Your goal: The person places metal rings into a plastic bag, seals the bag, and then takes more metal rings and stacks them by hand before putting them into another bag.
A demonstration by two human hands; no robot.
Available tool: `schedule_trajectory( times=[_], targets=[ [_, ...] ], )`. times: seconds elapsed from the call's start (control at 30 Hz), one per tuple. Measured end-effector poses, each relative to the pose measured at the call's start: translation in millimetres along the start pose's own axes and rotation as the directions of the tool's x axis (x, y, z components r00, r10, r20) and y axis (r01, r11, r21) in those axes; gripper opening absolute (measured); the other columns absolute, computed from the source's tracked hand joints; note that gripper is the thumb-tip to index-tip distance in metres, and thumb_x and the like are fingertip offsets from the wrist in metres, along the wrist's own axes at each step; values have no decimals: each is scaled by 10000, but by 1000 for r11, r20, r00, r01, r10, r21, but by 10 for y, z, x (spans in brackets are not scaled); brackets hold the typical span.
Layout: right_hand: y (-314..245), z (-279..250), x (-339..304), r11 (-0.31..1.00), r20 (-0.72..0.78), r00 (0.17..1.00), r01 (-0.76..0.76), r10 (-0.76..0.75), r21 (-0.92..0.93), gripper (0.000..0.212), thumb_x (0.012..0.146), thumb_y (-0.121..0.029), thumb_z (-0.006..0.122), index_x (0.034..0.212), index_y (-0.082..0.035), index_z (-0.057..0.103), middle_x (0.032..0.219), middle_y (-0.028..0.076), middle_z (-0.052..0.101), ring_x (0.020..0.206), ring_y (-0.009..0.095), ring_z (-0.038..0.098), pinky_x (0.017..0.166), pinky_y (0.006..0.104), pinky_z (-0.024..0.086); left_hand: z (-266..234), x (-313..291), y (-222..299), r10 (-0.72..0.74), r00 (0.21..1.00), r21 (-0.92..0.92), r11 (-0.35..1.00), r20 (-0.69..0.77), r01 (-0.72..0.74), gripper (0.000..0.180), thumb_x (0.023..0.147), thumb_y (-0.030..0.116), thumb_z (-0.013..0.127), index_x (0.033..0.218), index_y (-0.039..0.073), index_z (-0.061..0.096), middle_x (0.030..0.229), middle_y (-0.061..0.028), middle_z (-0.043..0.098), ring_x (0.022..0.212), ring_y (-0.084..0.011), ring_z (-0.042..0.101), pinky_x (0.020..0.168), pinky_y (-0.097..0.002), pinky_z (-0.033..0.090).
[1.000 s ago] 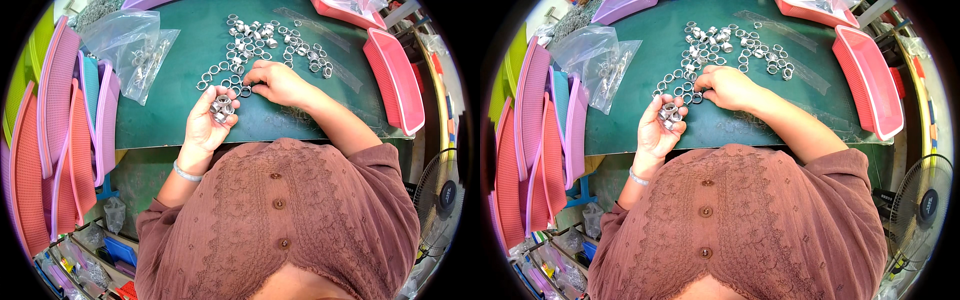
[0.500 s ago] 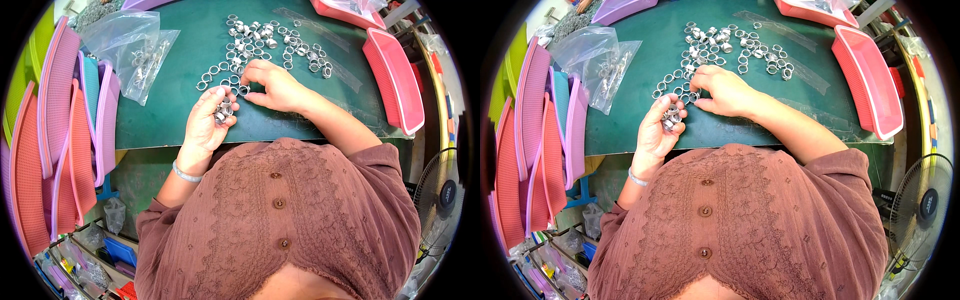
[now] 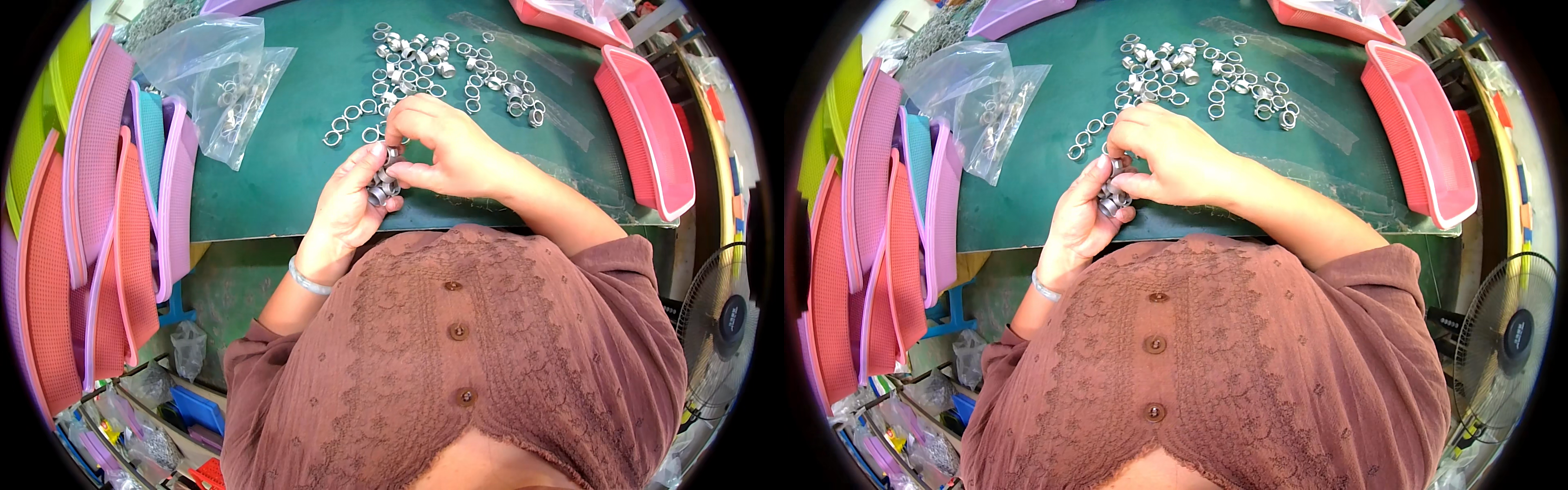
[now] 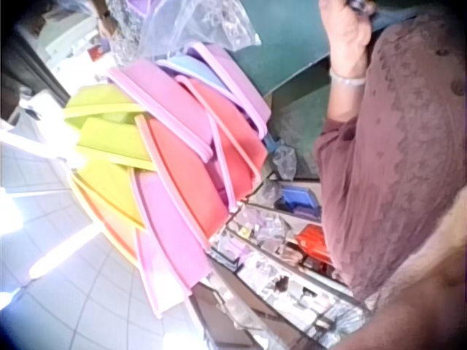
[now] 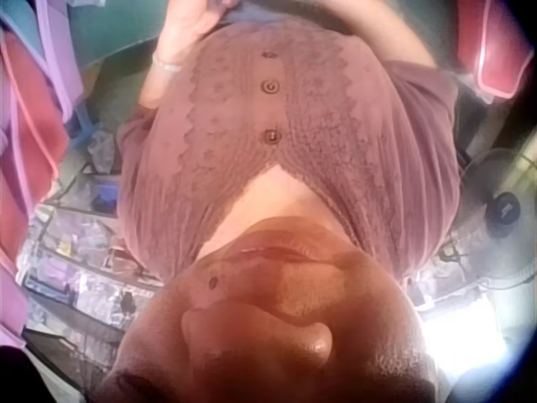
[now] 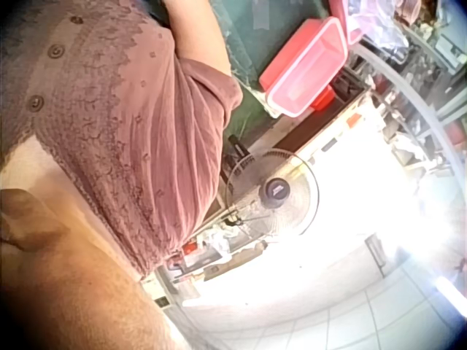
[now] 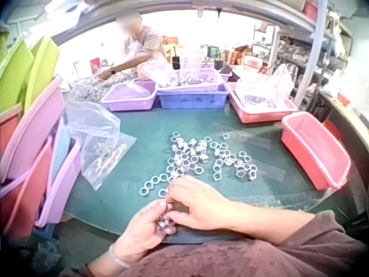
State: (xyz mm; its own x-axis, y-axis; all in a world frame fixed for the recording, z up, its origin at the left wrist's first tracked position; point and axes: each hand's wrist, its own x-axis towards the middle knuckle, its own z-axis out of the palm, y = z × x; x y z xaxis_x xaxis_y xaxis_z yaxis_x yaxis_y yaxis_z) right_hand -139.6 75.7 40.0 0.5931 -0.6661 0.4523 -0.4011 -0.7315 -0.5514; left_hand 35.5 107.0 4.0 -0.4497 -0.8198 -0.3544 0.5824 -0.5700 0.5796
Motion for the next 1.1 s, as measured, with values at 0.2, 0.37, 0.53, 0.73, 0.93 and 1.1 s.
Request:
schedule_trajectory(
  times=[0.2,0.37,0.53,0.73,0.93,1.1],
  targets=[
    [327,-50,-60,997,40,999,-32,29,71,343,672,-188,731,959,-51,604,946,94,580,929,287,551,776,370,473,-198,27,11,-26,992,-154,987,121,44,289,925,358,514,942,78,583,932,-86,578,832,-212,556,566,-278,446],
    [411,37,-162,980,149,984,-73,102,-185,239,723,-104,688,947,-52,622,953,98,556,931,287,542,800,377,461,-224,23,21,37,978,-296,955,204,25,271,891,329,523,873,71,603,984,-128,588,882,-270,576,607,-331,481],
    [431,49,-160,984,69,990,-112,122,-140,146,757,-54,644,903,-55,635,860,88,586,818,295,584,697,359,484,-268,38,5,28,976,-328,944,216,45,222,855,259,536,930,63,608,1009,-142,596,904,-289,589,625,-353,493],
    [239,-27,-148,982,3,995,97,-98,-160,182,729,-67,618,911,-65,624,891,99,622,824,292,611,680,370,510,-217,20,28,30,983,-239,971,181,14,304,841,261,542,1050,46,588,1022,-150,615,912,-296,599,647,-357,490],
    [97,-37,-98,856,-38,905,387,-424,-343,281,659,-103,647,922,-17,606,929,98,604,831,254,608,697,329,528,-66,1,-3,-23,996,-90,995,83,31,251,920,291,527,1044,79,580,900,-45,638,790,-186,620,552,-290,464],
    [58,-30,-116,808,-41,875,427,-483,-405,306,640,-124,667,919,-15,603,930,97,595,836,243,601,707,332,522,-23,-36,-12,-13,992,-54,998,127,19,181,923,221,553,1033,82,592,884,-22,630,769,-149,613,525,-252,450]
  ],
)
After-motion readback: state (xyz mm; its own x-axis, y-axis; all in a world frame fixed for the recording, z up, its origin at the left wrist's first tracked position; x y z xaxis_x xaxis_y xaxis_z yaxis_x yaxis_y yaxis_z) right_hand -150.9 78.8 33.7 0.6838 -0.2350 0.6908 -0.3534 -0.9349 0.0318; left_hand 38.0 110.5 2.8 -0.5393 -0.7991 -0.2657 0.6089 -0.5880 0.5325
